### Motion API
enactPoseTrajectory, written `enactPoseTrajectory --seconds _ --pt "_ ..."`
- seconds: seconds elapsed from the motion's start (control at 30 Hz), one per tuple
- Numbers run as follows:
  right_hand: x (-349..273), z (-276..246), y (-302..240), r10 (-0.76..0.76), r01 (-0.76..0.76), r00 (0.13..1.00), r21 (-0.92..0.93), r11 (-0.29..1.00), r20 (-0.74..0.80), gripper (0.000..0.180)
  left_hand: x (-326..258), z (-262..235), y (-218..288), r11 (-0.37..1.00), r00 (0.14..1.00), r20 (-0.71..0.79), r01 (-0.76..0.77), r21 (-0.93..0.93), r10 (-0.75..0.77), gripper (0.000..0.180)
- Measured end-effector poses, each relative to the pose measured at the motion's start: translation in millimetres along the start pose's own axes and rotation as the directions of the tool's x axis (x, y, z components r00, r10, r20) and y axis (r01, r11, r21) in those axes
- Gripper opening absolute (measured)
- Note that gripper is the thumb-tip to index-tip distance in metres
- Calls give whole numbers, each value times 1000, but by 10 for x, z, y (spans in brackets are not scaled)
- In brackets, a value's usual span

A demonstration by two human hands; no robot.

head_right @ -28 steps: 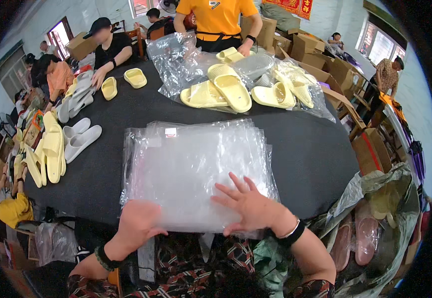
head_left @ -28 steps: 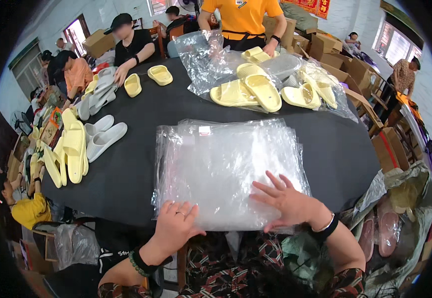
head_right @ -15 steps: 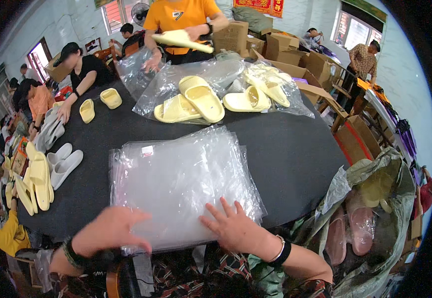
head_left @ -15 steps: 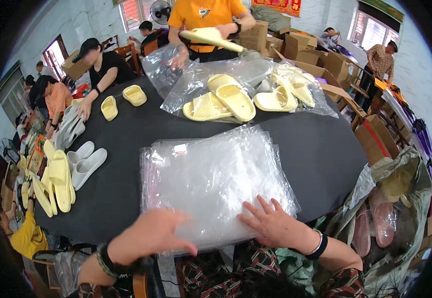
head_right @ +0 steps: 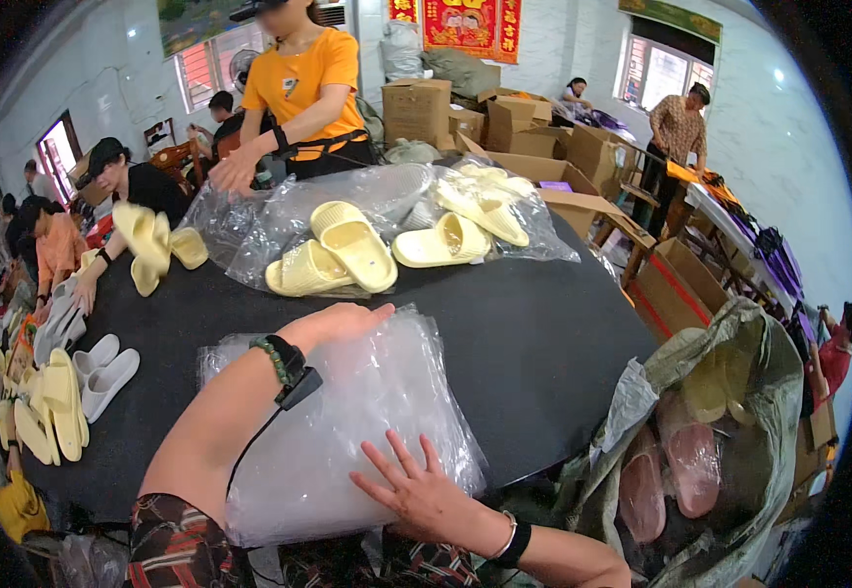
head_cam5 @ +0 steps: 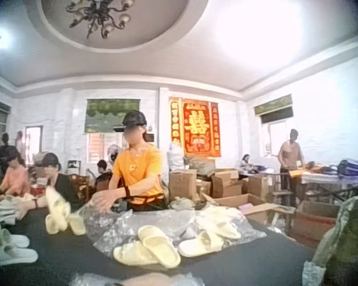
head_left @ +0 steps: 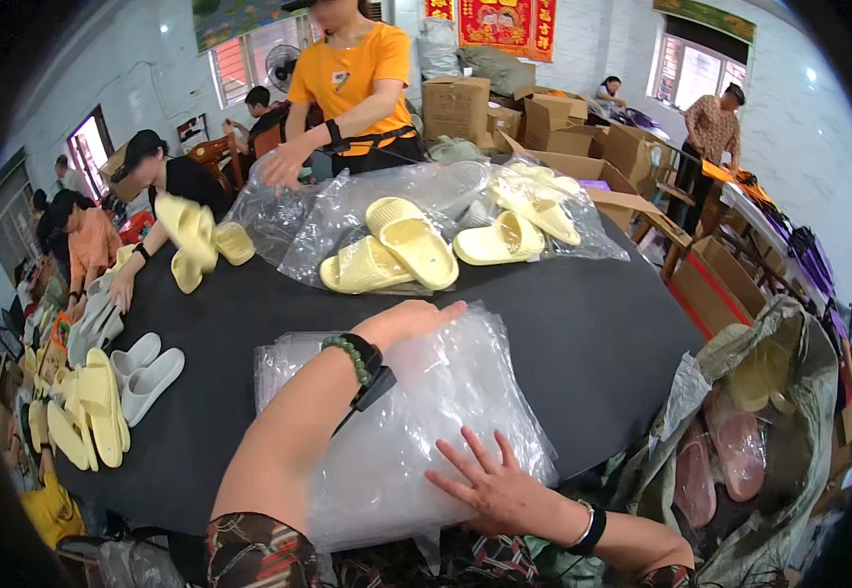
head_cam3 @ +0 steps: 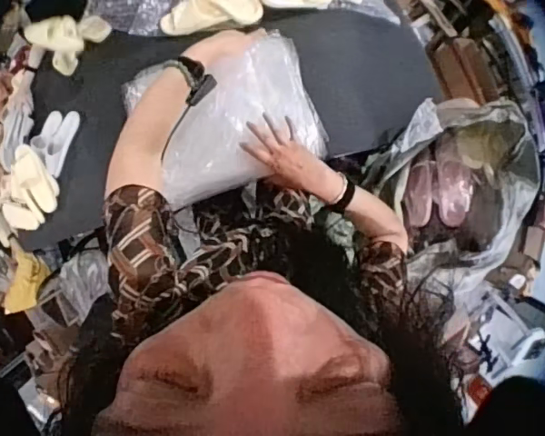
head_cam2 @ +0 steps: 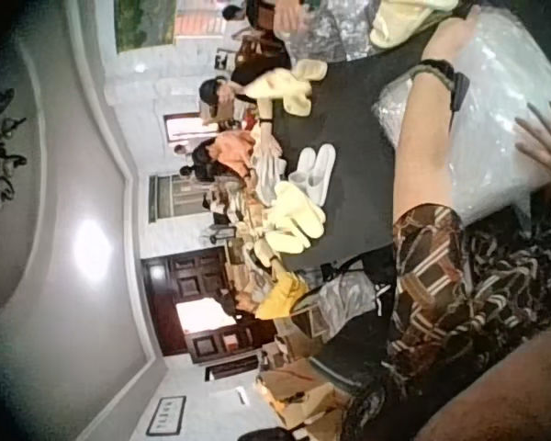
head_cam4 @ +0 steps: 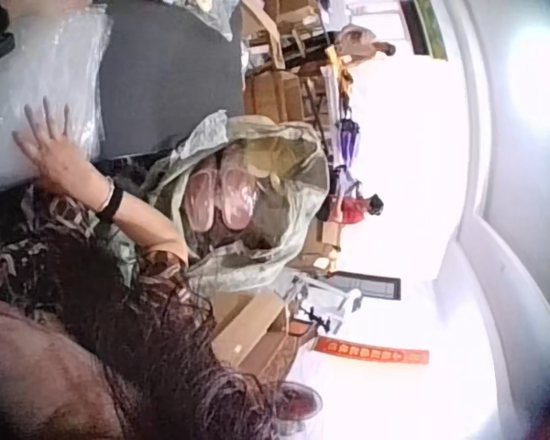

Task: Packaging various plastic slippers into individual plastic bags at a shared workspace.

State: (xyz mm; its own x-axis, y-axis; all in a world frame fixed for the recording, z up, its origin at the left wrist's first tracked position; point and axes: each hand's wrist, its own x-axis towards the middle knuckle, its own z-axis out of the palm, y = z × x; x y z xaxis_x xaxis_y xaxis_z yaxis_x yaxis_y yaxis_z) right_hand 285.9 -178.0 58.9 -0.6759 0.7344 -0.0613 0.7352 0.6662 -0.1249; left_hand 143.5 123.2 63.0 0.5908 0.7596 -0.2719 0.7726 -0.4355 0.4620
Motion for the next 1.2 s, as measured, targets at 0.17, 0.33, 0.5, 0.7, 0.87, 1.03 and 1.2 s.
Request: enactPoseTrajectory --seconds 0.17,0.33,0.5,0.7,0.87,1.03,1.2 --pt "-53 100 135 1 -6 999 -93 996 -46 110 -196 -175 270 931 986 164 93 -353 -36 85" --pt "-65 6 135 -45 37 997 -118 992 -63 94 -237 -22 93 992 993 77 -77 -98 85 83" --pt "-30 -38 114 9 -10 1000 -47 999 -14 108 -316 10 -30 964 1000 -12 -15 -266 12 74" --pt "-81 -79 54 -7 8 1000 145 989 -5 96 -882 134 115 986 943 -312 -77 148 120 74" --pt "-60 88 45 194 -174 973 162 971 -122 83 -1776 365 27 884 894 -334 -126 451 298 76" --pt "-2 326 -92 218 -218 974 7 976 -69 85 -2071 851 -638 946 957 -287 45 320 52 82" --pt "-7 344 -67 233 -234 972 -30 972 -41 85 -2077 807 -651 964 979 -199 12 267 43 86"
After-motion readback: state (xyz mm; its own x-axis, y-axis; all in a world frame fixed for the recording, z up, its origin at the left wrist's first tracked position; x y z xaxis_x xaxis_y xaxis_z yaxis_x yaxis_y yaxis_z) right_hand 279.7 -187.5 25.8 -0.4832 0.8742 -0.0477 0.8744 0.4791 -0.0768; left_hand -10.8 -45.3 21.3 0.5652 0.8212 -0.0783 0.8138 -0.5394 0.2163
